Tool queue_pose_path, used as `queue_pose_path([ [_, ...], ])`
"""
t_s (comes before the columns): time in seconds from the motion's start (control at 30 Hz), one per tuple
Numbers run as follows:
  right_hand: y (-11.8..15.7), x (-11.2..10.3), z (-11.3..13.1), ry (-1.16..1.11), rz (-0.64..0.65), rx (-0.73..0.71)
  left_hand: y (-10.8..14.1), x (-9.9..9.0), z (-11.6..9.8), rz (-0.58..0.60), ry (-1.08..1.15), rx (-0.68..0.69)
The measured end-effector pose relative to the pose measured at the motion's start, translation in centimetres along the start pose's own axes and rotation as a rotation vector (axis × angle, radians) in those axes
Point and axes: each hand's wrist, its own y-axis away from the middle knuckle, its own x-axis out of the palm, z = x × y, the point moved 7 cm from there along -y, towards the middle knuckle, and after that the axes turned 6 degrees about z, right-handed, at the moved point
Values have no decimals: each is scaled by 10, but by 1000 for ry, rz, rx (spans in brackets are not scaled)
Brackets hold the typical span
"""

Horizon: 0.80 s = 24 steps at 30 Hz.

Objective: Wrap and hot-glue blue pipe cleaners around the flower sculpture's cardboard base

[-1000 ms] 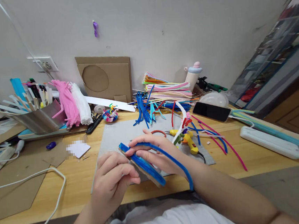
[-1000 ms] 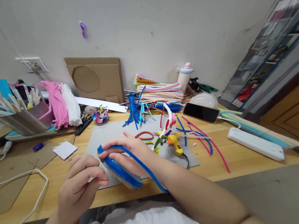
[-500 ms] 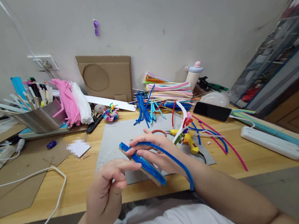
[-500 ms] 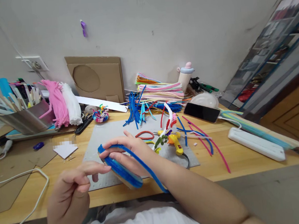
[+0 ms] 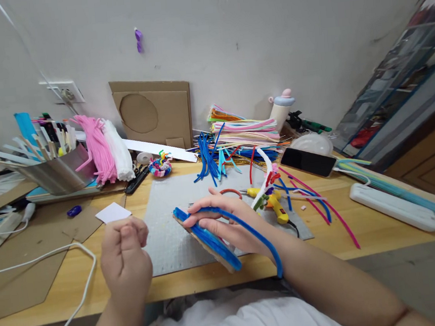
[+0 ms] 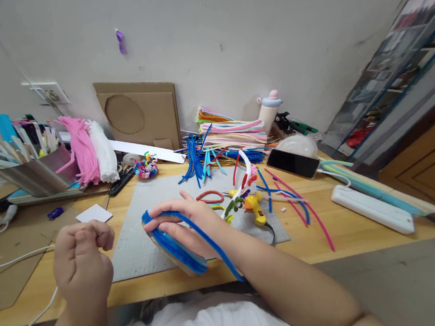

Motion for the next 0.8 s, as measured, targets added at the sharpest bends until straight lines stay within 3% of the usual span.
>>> queue_pose_path([
  [0.13, 0, 0, -1, -5, 7, 6, -20, -12, 43, 75, -58, -251],
  [0.3, 0, 0, -1, -9, 0, -2, -25, -9, 81, 135, 172, -522],
  [0.5, 0, 0, 0, -11, 5, 3, -17, -1, 84, 149, 417, -701],
  [0.8, -1, 1, 1, -25, 5, 16, -13, -1, 83, 81, 493, -758],
])
